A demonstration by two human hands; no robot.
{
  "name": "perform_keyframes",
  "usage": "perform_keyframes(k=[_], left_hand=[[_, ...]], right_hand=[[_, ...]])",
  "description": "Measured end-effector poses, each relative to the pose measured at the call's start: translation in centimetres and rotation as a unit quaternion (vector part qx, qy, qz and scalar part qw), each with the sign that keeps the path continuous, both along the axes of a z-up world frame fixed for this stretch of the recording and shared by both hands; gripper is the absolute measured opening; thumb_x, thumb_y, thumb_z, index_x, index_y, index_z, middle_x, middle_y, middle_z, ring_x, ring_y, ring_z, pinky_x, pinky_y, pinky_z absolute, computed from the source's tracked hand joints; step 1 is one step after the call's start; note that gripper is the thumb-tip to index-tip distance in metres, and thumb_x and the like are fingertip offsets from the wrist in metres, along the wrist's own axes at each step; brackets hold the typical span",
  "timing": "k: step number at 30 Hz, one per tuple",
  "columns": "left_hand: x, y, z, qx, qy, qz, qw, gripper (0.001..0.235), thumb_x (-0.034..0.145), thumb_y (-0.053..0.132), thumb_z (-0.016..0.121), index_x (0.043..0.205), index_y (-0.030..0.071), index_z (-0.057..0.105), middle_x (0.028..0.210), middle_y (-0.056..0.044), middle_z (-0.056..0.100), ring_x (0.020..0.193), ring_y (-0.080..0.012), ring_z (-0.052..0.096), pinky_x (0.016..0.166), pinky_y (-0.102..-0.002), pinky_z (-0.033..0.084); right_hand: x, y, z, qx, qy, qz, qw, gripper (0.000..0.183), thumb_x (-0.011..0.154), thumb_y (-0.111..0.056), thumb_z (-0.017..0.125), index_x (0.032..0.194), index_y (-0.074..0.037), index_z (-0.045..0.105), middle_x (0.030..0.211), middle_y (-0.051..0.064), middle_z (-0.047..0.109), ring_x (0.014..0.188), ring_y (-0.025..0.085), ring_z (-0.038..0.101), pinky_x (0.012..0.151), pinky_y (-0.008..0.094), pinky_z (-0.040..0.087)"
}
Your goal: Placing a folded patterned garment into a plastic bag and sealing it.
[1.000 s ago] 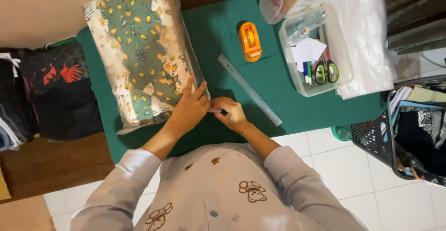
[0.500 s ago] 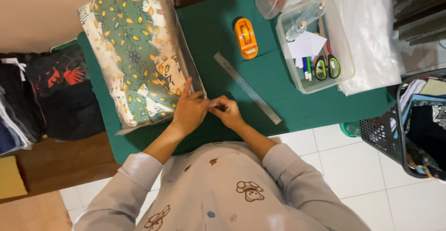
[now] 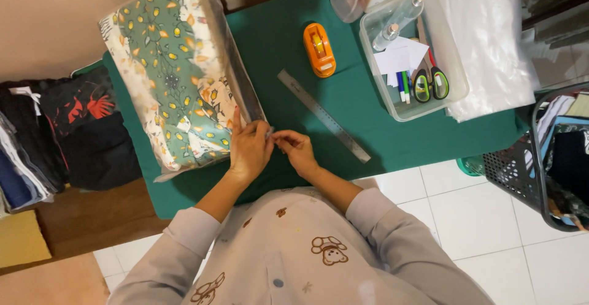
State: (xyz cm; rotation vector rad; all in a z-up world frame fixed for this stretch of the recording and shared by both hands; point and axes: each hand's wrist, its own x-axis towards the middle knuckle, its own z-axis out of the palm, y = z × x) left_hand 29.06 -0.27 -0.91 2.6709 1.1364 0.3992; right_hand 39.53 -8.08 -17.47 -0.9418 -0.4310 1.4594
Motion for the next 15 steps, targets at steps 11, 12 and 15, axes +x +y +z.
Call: perform_keyframes(k=[11, 12, 15], left_hand=[[-0.2, 0.8, 2.1, -0.042, 0.020, -0.034, 0.998, 0.028, 0.079, 0.011, 0.075, 0.103, 0.007, 0.062, 0.091, -0.005, 0.067, 0.104, -0.0320, 0.064, 0.118, -0.075, 0.006], [-0.1, 1.1, 2.9, -0.036, 0.047, -0.061, 0.996, 0.037, 0.072, 0.015, 0.078, 0.106, 0.009, 0.065, 0.092, -0.002, 0.068, 0.116, -0.0331, 0.062, 0.110, -0.081, 0.002], [0.2, 1.5, 3.8, -0.024, 0.175, -0.110, 0.978, 0.045, 0.069, 0.021, 0.081, 0.113, 0.022, 0.074, 0.105, -0.005, 0.063, 0.129, -0.0317, 0.050, 0.112, -0.083, 0.003]], right_hand=[[-0.4, 0.2, 0.3, 0.031, -0.045, 0.021, 0.998, 0.027, 0.087, 0.006, 0.078, 0.112, -0.003, 0.073, 0.098, 0.002, 0.072, 0.088, 0.008, 0.064, 0.082, 0.025, 0.054], [-0.3, 0.2, 0.4, 0.034, -0.039, 0.019, 0.998, 0.026, 0.087, 0.006, 0.078, 0.112, -0.002, 0.073, 0.098, 0.002, 0.072, 0.088, 0.009, 0.064, 0.083, 0.025, 0.054], [-0.3, 0.3, 0.4, 0.033, -0.015, 0.013, 0.999, 0.026, 0.086, 0.007, 0.076, 0.109, -0.003, 0.072, 0.098, 0.003, 0.073, 0.089, 0.009, 0.067, 0.084, 0.025, 0.056]])
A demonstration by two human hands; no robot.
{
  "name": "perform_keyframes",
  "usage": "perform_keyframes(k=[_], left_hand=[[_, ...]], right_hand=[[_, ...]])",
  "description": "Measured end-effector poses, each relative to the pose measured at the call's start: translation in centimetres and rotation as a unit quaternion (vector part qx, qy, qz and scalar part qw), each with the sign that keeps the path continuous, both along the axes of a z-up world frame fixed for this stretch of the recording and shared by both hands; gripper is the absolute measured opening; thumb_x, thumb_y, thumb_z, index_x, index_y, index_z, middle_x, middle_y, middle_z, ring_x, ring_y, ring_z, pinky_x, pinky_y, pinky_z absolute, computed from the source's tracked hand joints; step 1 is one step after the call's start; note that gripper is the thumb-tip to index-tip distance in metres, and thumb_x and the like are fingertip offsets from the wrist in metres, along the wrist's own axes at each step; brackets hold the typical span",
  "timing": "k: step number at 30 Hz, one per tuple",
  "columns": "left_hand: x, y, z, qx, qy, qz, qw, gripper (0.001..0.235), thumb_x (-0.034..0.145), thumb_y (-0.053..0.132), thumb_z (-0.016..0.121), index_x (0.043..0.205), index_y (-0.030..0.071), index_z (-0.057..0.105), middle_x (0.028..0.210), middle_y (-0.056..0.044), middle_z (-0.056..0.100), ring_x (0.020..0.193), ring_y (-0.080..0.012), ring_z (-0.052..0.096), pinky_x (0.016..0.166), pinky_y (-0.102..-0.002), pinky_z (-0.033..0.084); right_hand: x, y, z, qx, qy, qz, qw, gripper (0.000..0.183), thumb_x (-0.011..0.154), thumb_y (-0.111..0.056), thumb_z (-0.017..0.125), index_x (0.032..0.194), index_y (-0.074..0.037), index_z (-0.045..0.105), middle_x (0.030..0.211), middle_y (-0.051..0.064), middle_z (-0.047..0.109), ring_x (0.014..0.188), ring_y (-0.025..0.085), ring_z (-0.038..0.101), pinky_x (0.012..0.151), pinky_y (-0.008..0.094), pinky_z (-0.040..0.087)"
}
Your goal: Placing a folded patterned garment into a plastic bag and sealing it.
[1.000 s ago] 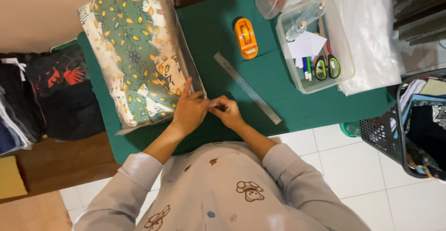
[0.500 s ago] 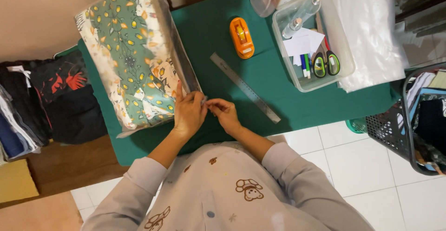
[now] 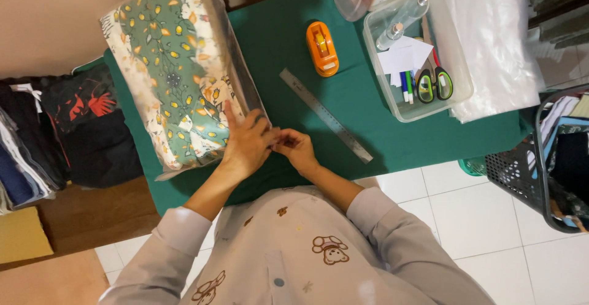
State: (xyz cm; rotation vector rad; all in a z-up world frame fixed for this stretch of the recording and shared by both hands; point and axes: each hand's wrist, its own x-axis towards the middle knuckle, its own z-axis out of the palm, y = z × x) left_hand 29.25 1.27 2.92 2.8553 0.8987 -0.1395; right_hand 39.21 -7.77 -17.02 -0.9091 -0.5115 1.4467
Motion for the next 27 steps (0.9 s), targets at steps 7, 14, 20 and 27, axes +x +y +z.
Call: perform_keyframes(k=[7, 14, 20, 27], left_hand=[[-0.2, 1.1, -0.6, 0.023, 0.053, -0.022, 0.998, 0.019, 0.073, 0.026, 0.078, 0.092, 0.023, 0.079, 0.116, 0.001, 0.063, 0.139, -0.0318, 0.042, 0.109, -0.085, 0.003], [-1.3, 1.1, -2.2, 0.001, 0.007, -0.021, 1.000, 0.017, 0.075, 0.018, 0.076, 0.090, 0.026, 0.082, 0.096, 0.004, 0.065, 0.133, -0.0292, 0.050, 0.108, -0.087, 0.002], [-1.5, 1.0, -2.2, 0.006, -0.021, -0.032, 0.999, 0.013, 0.075, 0.019, 0.076, 0.087, 0.018, 0.081, 0.090, 0.004, 0.068, 0.130, -0.0290, 0.054, 0.109, -0.086, 0.002], [-2.4, 1.0, -3.0, 0.014, -0.059, -0.048, 0.997, 0.007, 0.080, 0.015, 0.074, 0.082, 0.010, 0.077, 0.074, -0.003, 0.067, 0.125, -0.0284, 0.062, 0.116, -0.082, 0.002]], right_hand=[[0.3, 0.0, 0.2, -0.026, 0.000, -0.001, 1.000, 0.026, 0.085, 0.010, 0.077, 0.107, -0.002, 0.073, 0.095, 0.005, 0.072, 0.086, 0.011, 0.068, 0.083, 0.026, 0.058], [0.4, 0.1, 1.0, -0.012, -0.022, 0.004, 1.000, 0.026, 0.084, 0.009, 0.077, 0.107, -0.002, 0.075, 0.099, 0.003, 0.071, 0.087, 0.009, 0.066, 0.082, 0.024, 0.056], [0.5, 0.0, 1.5, 0.030, -0.138, 0.002, 0.990, 0.019, 0.085, 0.004, 0.080, 0.103, -0.001, 0.078, 0.104, 0.003, 0.067, 0.082, 0.007, 0.061, 0.073, 0.021, 0.051], [1.2, 0.0, 2.5, 0.055, -0.197, 0.020, 0.979, 0.014, 0.091, -0.002, 0.077, 0.104, -0.002, 0.077, 0.109, 0.004, 0.064, 0.083, 0.006, 0.060, 0.072, 0.020, 0.049]])
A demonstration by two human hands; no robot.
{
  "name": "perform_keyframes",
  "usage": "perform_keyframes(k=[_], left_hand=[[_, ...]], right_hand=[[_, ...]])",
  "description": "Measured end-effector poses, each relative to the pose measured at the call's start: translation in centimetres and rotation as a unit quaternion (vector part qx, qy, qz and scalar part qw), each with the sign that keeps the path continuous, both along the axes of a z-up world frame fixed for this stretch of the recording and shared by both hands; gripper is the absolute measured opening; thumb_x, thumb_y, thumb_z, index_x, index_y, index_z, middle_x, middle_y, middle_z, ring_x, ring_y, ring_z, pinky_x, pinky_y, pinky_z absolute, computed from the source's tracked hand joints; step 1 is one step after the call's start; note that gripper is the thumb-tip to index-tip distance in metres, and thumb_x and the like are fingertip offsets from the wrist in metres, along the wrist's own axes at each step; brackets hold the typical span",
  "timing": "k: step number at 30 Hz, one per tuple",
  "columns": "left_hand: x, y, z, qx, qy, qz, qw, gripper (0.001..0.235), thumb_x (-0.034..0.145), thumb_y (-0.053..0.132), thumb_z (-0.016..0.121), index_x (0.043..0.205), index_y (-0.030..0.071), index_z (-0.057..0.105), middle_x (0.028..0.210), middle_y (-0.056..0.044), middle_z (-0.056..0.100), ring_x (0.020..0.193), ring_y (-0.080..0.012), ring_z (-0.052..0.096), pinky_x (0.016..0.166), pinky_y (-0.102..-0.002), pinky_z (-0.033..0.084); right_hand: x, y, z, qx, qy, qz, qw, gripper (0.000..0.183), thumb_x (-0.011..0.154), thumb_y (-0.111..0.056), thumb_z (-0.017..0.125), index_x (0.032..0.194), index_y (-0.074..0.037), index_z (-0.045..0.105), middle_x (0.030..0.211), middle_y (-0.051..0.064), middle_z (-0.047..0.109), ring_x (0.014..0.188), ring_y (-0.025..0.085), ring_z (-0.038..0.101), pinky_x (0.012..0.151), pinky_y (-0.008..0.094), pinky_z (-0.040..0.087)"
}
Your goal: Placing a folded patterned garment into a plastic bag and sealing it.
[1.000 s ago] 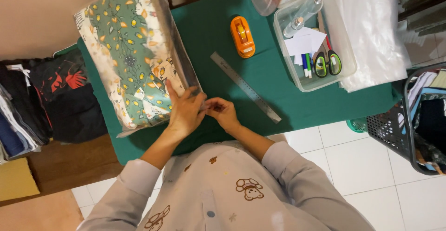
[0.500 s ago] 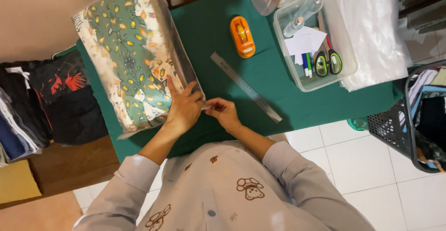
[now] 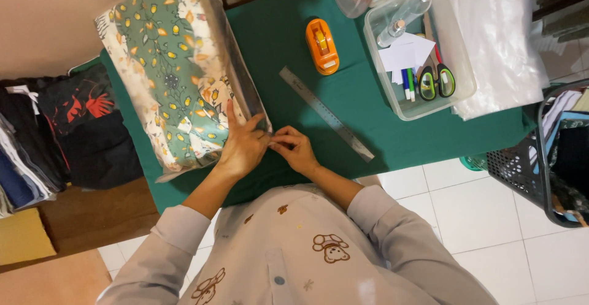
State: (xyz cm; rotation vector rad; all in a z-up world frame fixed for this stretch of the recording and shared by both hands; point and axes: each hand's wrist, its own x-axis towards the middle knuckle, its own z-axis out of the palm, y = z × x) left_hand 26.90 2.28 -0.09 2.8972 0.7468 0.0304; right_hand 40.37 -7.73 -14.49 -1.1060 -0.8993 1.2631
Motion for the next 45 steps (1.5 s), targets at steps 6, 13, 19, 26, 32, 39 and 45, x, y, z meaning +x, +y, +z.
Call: perform_keyframes(k=[6, 13, 19, 26, 32, 39, 45], left_hand=[[0.1, -0.4, 0.0, -0.002, -0.036, 0.032, 0.999, 0.004, 0.084, 0.010, 0.070, 0.082, 0.009, 0.072, 0.073, -0.007, 0.068, 0.116, -0.0316, 0.066, 0.117, -0.079, 0.005], [0.9, -0.9, 0.0, 0.018, -0.027, 0.081, 0.996, 0.005, 0.088, 0.008, 0.067, 0.084, 0.007, 0.068, 0.073, -0.009, 0.067, 0.112, -0.0290, 0.066, 0.122, -0.074, 0.008], [1.2, -0.8, 0.4, 0.023, -0.003, 0.083, 0.996, 0.007, 0.083, 0.006, 0.065, 0.088, 0.006, 0.071, 0.073, -0.009, 0.068, 0.109, -0.0289, 0.066, 0.121, -0.073, 0.008], [1.4, -0.5, 1.4, -0.024, -0.009, 0.086, 0.996, 0.006, 0.084, 0.012, 0.073, 0.089, 0.010, 0.074, 0.077, -0.008, 0.068, 0.106, -0.0275, 0.065, 0.120, -0.074, 0.010], [1.1, -0.3, 2.6, -0.055, -0.032, 0.077, 0.995, 0.038, 0.076, 0.017, 0.079, 0.112, 0.009, 0.069, 0.091, -0.009, 0.070, 0.112, -0.0290, 0.063, 0.117, -0.071, 0.014], [0.4, -0.7, 0.3, -0.043, -0.088, 0.096, 0.991, 0.035, 0.087, 0.011, 0.075, 0.120, 0.008, 0.064, 0.094, -0.010, 0.075, 0.111, -0.0263, 0.066, 0.118, -0.068, 0.016], [1.2, -1.0, 1.0, -0.057, -0.098, 0.129, 0.985, 0.033, 0.085, 0.010, 0.074, 0.116, 0.008, 0.065, 0.090, -0.010, 0.074, 0.107, -0.0258, 0.066, 0.117, -0.066, 0.015]], right_hand=[[0.4, 0.8, 0.2, -0.014, 0.014, 0.034, 0.999, 0.010, 0.097, -0.008, 0.072, 0.102, 0.000, 0.075, 0.110, 0.004, 0.064, 0.088, 0.008, 0.060, 0.078, 0.022, 0.049], [0.1, 2.0, -2.7, -0.004, 0.090, 0.075, 0.993, 0.012, 0.101, -0.011, 0.067, 0.101, 0.001, 0.072, 0.113, 0.004, 0.063, 0.100, 0.009, 0.061, 0.089, 0.024, 0.049], [0.1, 1.8, -3.4, -0.010, 0.148, 0.088, 0.985, 0.010, 0.101, -0.008, 0.067, 0.103, 0.000, 0.072, 0.109, 0.004, 0.067, 0.102, 0.011, 0.064, 0.093, 0.025, 0.051], [0.8, 1.6, -2.0, -0.027, 0.184, 0.093, 0.978, 0.028, 0.094, 0.000, 0.073, 0.120, -0.004, 0.066, 0.108, 0.003, 0.069, 0.100, 0.011, 0.066, 0.092, 0.026, 0.054], [1.5, 1.8, -0.9, -0.066, 0.249, 0.097, 0.961, 0.042, 0.086, 0.007, 0.075, 0.123, -0.007, 0.061, 0.104, 0.003, 0.069, 0.098, 0.012, 0.067, 0.091, 0.028, 0.056], [1.0, 1.8, -1.4, -0.098, 0.296, 0.037, 0.949, 0.026, 0.090, 0.004, 0.073, 0.103, -0.011, 0.056, 0.099, 0.002, 0.071, 0.083, 0.009, 0.064, 0.073, 0.023, 0.050], [-0.1, 1.4, -4.1, -0.076, 0.276, 0.028, 0.958, 0.017, 0.098, -0.002, 0.073, 0.103, -0.010, 0.059, 0.098, 0.002, 0.070, 0.076, 0.006, 0.058, 0.065, 0.021, 0.044]])
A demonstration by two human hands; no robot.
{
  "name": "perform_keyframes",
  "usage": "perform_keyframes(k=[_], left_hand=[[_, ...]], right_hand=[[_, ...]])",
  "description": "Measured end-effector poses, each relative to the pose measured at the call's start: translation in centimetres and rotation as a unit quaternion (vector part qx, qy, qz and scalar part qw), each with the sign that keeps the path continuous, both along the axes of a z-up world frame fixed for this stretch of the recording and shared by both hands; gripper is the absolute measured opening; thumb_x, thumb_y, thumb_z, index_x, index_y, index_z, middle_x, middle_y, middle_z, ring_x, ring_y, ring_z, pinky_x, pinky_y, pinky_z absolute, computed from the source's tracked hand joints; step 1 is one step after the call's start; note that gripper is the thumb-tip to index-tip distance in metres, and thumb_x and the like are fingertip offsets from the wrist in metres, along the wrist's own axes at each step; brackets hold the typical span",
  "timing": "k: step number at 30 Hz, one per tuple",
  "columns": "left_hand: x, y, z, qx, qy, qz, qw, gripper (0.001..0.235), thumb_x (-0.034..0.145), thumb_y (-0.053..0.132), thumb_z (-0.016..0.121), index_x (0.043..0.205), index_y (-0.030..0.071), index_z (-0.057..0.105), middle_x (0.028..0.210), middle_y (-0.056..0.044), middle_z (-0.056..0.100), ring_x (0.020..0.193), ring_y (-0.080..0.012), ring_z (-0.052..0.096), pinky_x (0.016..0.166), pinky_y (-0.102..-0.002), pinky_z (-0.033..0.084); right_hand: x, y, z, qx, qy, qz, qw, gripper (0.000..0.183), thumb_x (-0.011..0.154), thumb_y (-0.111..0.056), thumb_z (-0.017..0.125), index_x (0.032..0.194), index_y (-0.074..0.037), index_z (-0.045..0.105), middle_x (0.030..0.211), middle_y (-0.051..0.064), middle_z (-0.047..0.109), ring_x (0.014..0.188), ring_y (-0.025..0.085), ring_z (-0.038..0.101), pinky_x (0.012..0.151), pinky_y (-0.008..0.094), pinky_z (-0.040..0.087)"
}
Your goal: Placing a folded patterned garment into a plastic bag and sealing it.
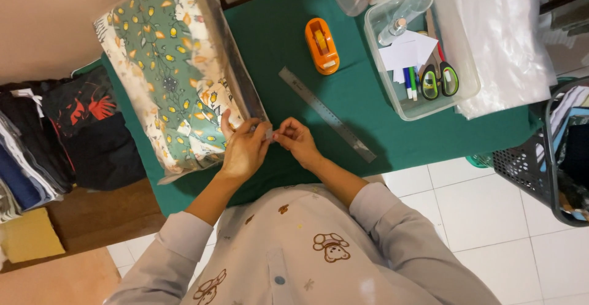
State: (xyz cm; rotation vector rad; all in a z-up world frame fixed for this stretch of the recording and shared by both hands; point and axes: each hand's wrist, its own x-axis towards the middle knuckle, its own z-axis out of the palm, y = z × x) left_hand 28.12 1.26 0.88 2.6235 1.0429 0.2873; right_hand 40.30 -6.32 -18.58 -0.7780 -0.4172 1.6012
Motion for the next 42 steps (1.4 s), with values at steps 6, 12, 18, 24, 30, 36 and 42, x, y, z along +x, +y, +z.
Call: perform_keyframes(k=[6, 12, 18, 24, 30, 36, 42], left_hand=[[0.3, -0.3, 0.5, -0.002, -0.011, 0.007, 1.000, 0.030, 0.085, 0.006, 0.072, 0.114, 0.009, 0.065, 0.090, -0.007, 0.075, 0.108, -0.0240, 0.066, 0.118, -0.066, 0.015], [-0.1, -0.4, -0.4, 0.007, 0.003, 0.014, 1.000, 0.029, 0.087, 0.008, 0.074, 0.114, 0.010, 0.065, 0.091, -0.004, 0.073, 0.113, -0.0242, 0.065, 0.118, -0.067, 0.016], [0.4, 0.3, 2.5, 0.033, 0.089, -0.071, 0.993, 0.027, 0.072, 0.015, 0.076, 0.099, 0.012, 0.072, 0.104, -0.008, 0.062, 0.126, -0.0353, 0.052, 0.110, -0.074, 0.017], [-0.5, 1.1, 0.4, 0.054, 0.105, -0.076, 0.990, 0.006, 0.079, 0.018, 0.074, 0.084, 0.014, 0.075, 0.098, -0.006, 0.062, 0.128, -0.0355, 0.051, 0.110, -0.075, 0.015], [-1.1, 0.9, 0.4, 0.074, 0.090, -0.092, 0.989, 0.007, 0.085, 0.017, 0.070, 0.082, 0.011, 0.073, 0.084, -0.002, 0.067, 0.124, -0.0311, 0.058, 0.114, -0.072, 0.015], [-1.9, 0.6, -0.3, 0.067, 0.072, -0.084, 0.992, 0.007, 0.087, 0.014, 0.068, 0.084, 0.011, 0.073, 0.084, -0.003, 0.070, 0.119, -0.0258, 0.060, 0.114, -0.068, 0.018], [-1.4, 0.2, -0.9, 0.057, 0.092, -0.019, 0.994, 0.007, 0.085, 0.011, 0.066, 0.086, 0.015, 0.072, 0.080, -0.003, 0.070, 0.112, -0.0232, 0.061, 0.109, -0.065, 0.023]], right_hand=[[0.2, 0.1, 2.3, -0.001, -0.061, 0.017, 0.998, 0.018, 0.097, -0.004, 0.070, 0.115, -0.006, 0.074, 0.103, 0.001, 0.073, 0.088, 0.006, 0.063, 0.079, 0.021, 0.050], [0.9, -0.2, 4.3, 0.107, -0.204, 0.013, 0.973, 0.030, 0.084, 0.000, 0.080, 0.114, -0.003, 0.075, 0.098, 0.000, 0.065, 0.078, 0.005, 0.055, 0.069, 0.021, 0.045], [0.3, -0.2, 3.4, 0.092, -0.231, -0.002, 0.969, 0.025, 0.084, -0.001, 0.081, 0.109, -0.003, 0.076, 0.100, 0.001, 0.066, 0.078, 0.005, 0.056, 0.069, 0.021, 0.047], [1.2, 0.0, 6.7, 0.086, -0.262, -0.010, 0.961, 0.026, 0.083, -0.003, 0.081, 0.109, -0.005, 0.077, 0.105, 0.002, 0.066, 0.076, 0.007, 0.054, 0.067, 0.021, 0.045], [1.8, 0.5, 7.8, 0.192, -0.416, -0.078, 0.885, 0.018, 0.087, -0.007, 0.079, 0.105, -0.007, 0.078, 0.114, 0.008, 0.070, 0.105, 0.022, 0.065, 0.090, 0.033, 0.053], [1.8, 0.9, 6.9, 0.180, -0.406, -0.019, 0.896, 0.008, 0.090, -0.007, 0.074, 0.098, -0.005, 0.077, 0.109, 0.009, 0.075, 0.103, 0.026, 0.066, 0.093, 0.035, 0.053], [0.8, 1.6, 4.4, 0.139, -0.317, 0.030, 0.938, 0.009, 0.097, -0.010, 0.070, 0.101, -0.003, 0.073, 0.107, 0.008, 0.073, 0.099, 0.019, 0.067, 0.088, 0.031, 0.054]])
